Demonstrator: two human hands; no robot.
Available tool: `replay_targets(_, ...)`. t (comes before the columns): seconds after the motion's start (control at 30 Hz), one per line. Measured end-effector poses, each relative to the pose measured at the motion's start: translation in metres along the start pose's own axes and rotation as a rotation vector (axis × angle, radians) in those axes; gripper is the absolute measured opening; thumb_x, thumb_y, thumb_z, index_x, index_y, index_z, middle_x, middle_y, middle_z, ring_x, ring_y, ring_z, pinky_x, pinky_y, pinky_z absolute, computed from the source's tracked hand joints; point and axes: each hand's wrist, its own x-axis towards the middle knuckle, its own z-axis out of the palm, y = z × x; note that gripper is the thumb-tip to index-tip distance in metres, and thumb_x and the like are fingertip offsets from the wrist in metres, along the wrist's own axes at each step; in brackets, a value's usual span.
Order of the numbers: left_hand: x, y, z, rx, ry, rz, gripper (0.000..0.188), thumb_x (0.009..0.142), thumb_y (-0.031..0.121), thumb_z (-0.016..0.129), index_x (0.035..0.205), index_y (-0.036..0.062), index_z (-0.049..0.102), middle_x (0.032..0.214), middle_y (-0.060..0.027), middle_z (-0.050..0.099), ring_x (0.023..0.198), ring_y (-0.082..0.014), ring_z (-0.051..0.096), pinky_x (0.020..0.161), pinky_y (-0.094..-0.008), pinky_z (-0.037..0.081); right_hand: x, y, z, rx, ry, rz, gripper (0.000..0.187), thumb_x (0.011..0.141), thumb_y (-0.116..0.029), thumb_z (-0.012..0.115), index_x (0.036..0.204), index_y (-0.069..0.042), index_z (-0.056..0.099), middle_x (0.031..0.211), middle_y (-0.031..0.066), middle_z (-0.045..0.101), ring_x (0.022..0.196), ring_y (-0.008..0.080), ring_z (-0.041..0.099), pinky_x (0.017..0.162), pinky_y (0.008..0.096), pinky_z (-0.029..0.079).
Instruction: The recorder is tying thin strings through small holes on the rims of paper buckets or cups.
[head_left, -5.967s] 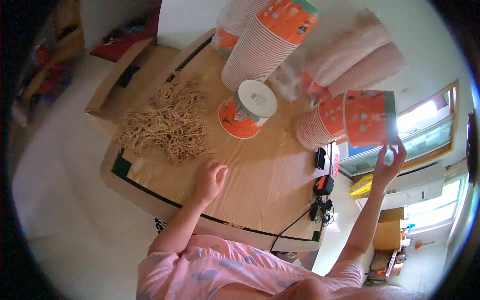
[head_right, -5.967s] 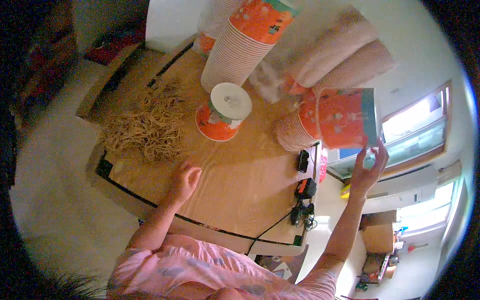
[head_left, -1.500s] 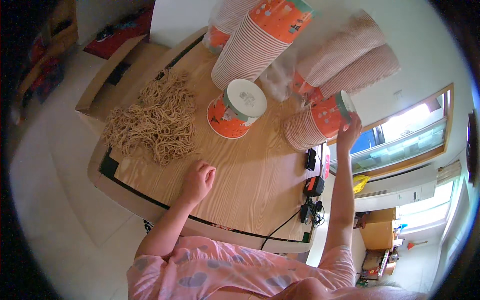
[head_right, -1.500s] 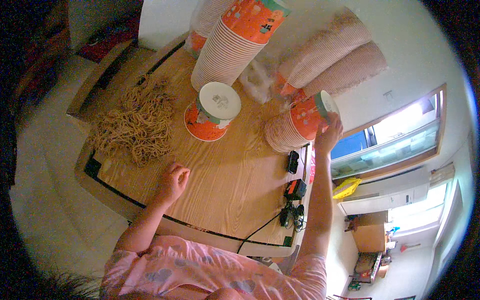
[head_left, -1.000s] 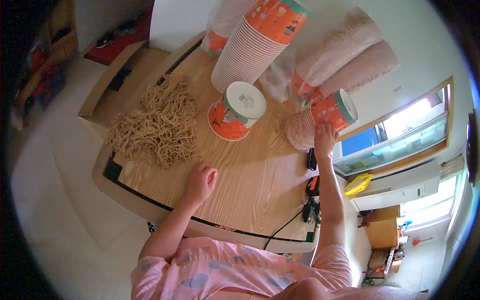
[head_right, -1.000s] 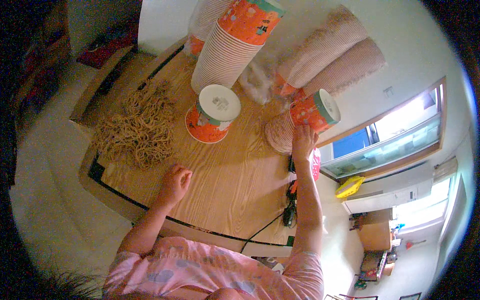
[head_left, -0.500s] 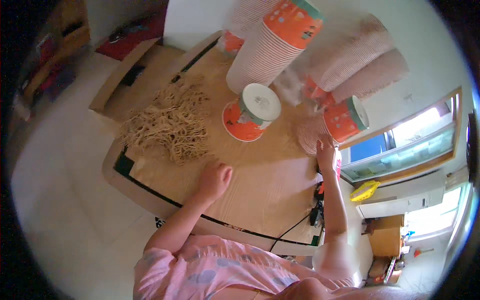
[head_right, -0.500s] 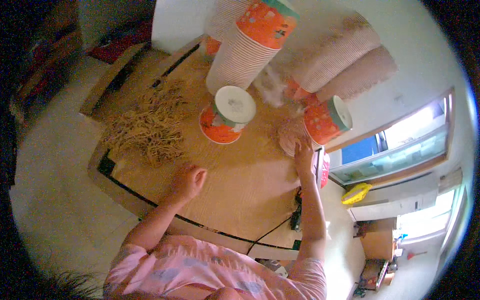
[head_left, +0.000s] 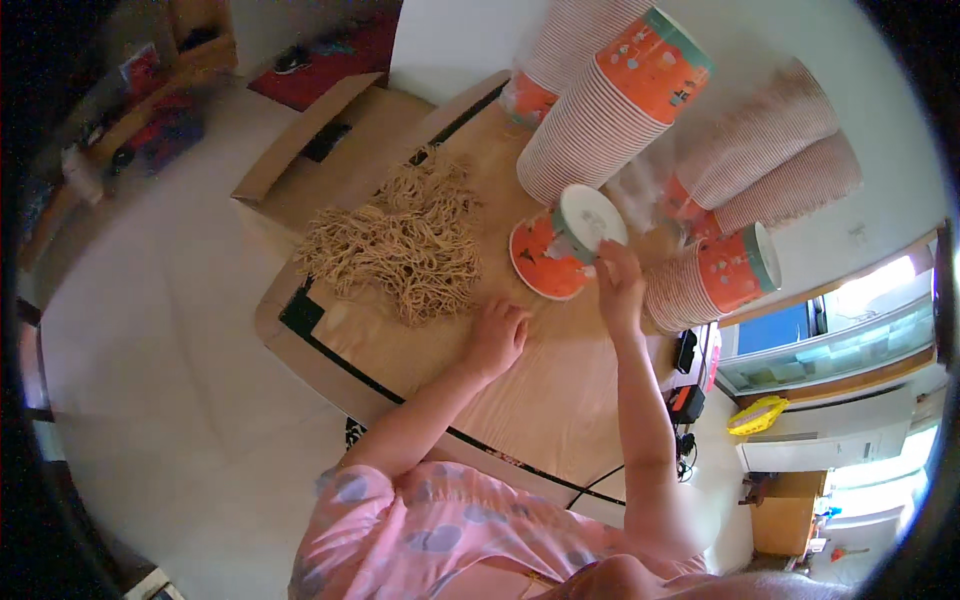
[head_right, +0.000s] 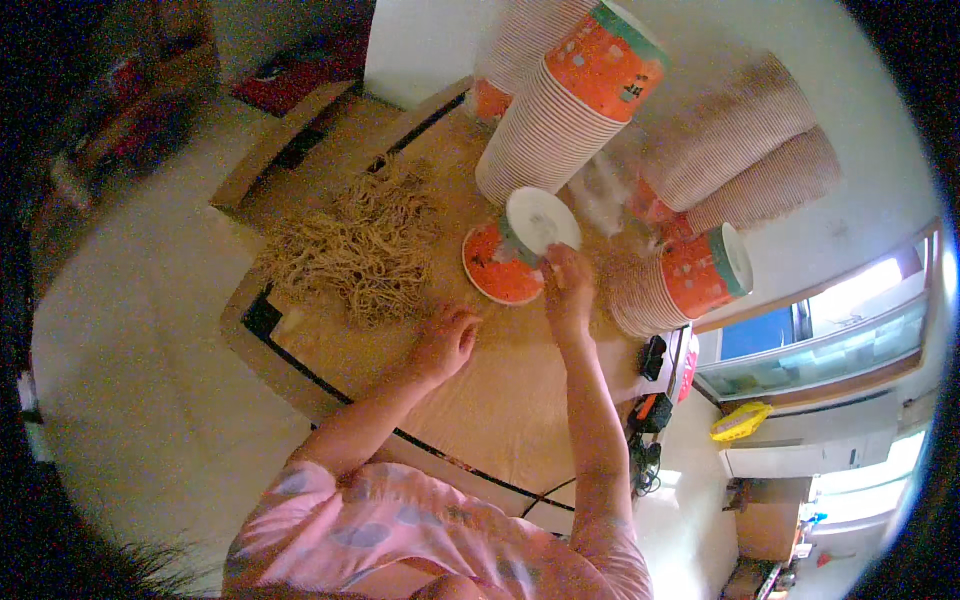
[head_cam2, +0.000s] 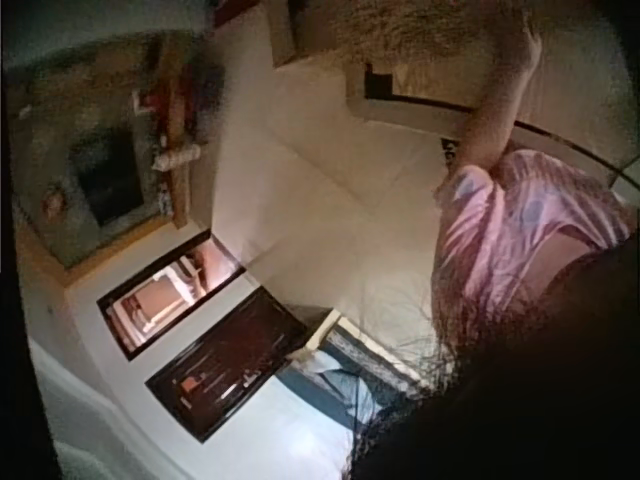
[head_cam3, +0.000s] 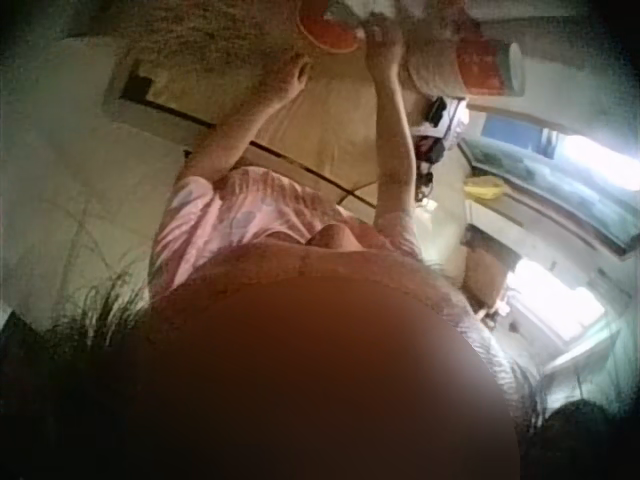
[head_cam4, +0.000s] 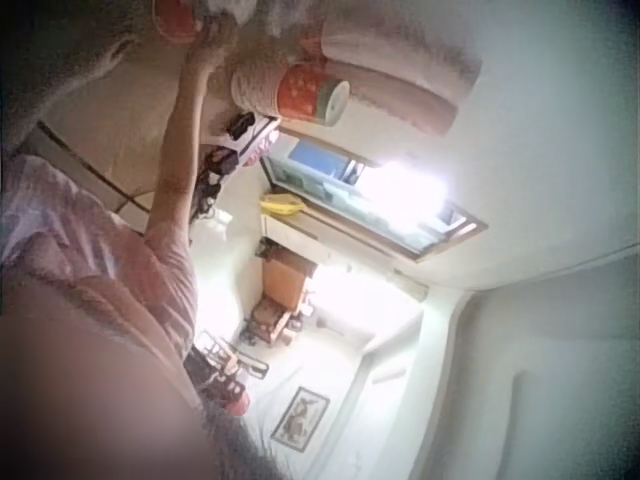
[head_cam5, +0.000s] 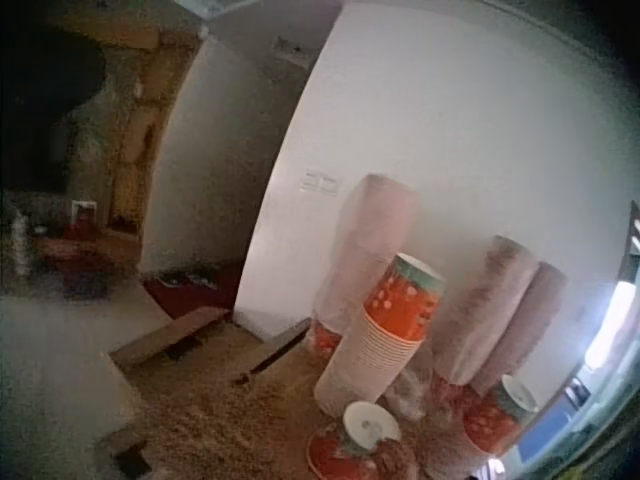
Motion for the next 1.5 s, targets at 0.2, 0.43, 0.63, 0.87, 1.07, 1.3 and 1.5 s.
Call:
replay_targets(0.2,-0.002,0.019,-0.029,-0.241,0.367,-0.234,0.042,0.078,0.007,0.062,0.117,0.0028,0.047,0.108,-0.017,0.052,0.104,-0.0341,0.049,0.092,-0.0398,0.039,-0.084,-0.024,-0.069,0.679,0.258,0.338,0.01,0.085,0.0,0.057,0.094,-0.002,0.057,0.097,0.0068,0.062,0.088,0.0145,0.059,0.08,0.0277,0.046)
replay_targets(0.43,0.006,0.083,-0.103,-0.52,-0.133,-0.35,0.035,0.081,0.011,0.062,0.113,-0.0001,0.054,0.095,-0.0175,0.064,0.087,-0.027,0.063,0.075,-0.0339,0.049,-0.14,-0.053,-0.1,0.667,0.215,0.722,0.012,0.086,-0.01,0.057,0.095,-0.002,0.056,0.093,0.0049,0.06,0.087,0.014,0.057,0.077,0.0274,0.045)
replay_targets(0.63,0.008,0.109,-0.122,-0.566,-0.183,-0.541,0.035,0.082,0.004,0.048,0.117,-0.0006,0.052,0.099,-0.0156,0.064,0.092,-0.0224,0.062,0.08,-0.0324,0.048,-0.116,-0.175,-0.151,0.412,0.322,-0.195,0.021,0.087,-0.02,0.056,0.074,-0.004,0.055,0.086,0.0127,0.061,0.084,0.0198,0.059,0.075,0.034,0.049)
replay_targets(0.87,-0.017,0.099,-0.124,-0.531,-0.034,-0.424,0.041,0.082,0.001,0.039,0.123,-0.001,0.045,0.111,-0.0167,0.056,0.104,-0.0234,0.054,0.091,-0.0323,0.04,-0.077,-0.223,-0.158,0.494,-0.216,-0.882,0.008,0.069,-0.013,0.056,0.069,-0.008,0.061,0.069,0.0037,0.062,0.061,0.0172,0.058,0.066,0.0301,0.05)
replay_targets(1.07,-0.021,0.111,-0.141,-0.347,0.04,-0.177,0.04,0.089,0.007,0.041,0.128,-0.0029,0.039,0.12,-0.0205,0.049,0.109,-0.0303,0.051,0.092,-0.0363,0.04,-0.095,-0.248,-0.18,0.483,-0.083,-0.303,0.033,0.087,-0.019,0.046,0.063,0.0,0.058,0.062,0.0099,0.055,0.063,0.0237,0.059,0.058,0.0308,0.051)
replay_targets(1.3,-0.019,0.133,-0.145,-0.055,0.104,0.091,0.049,0.087,0.009,0.043,0.134,-0.0013,0.035,0.13,-0.0234,0.04,0.117,-0.0401,0.043,0.096,-0.0418,0.038,-0.112,-0.212,-0.178,0.405,0.185,-0.635,0.004,0.06,-0.01,0.058,0.057,-0.012,0.059,0.062,-0.0071,0.06,0.054,0.0068,0.052,0.056,0.0223,0.038)
replay_targets(1.5,-0.021,0.135,-0.15,0.045,0.109,0.112,0.06,0.077,0.005,0.045,0.135,0.0012,0.035,0.132,-0.0217,0.038,0.117,-0.0381,0.045,0.094,-0.0416,0.042,-0.141,-0.158,-0.16,0.503,0.554,-0.315,0.014,0.068,-0.003,0.052,0.058,-0.007,0.043,0.066,0.0068,0.049,0.064,0.0205,0.047,0.063,0.0359,0.039)
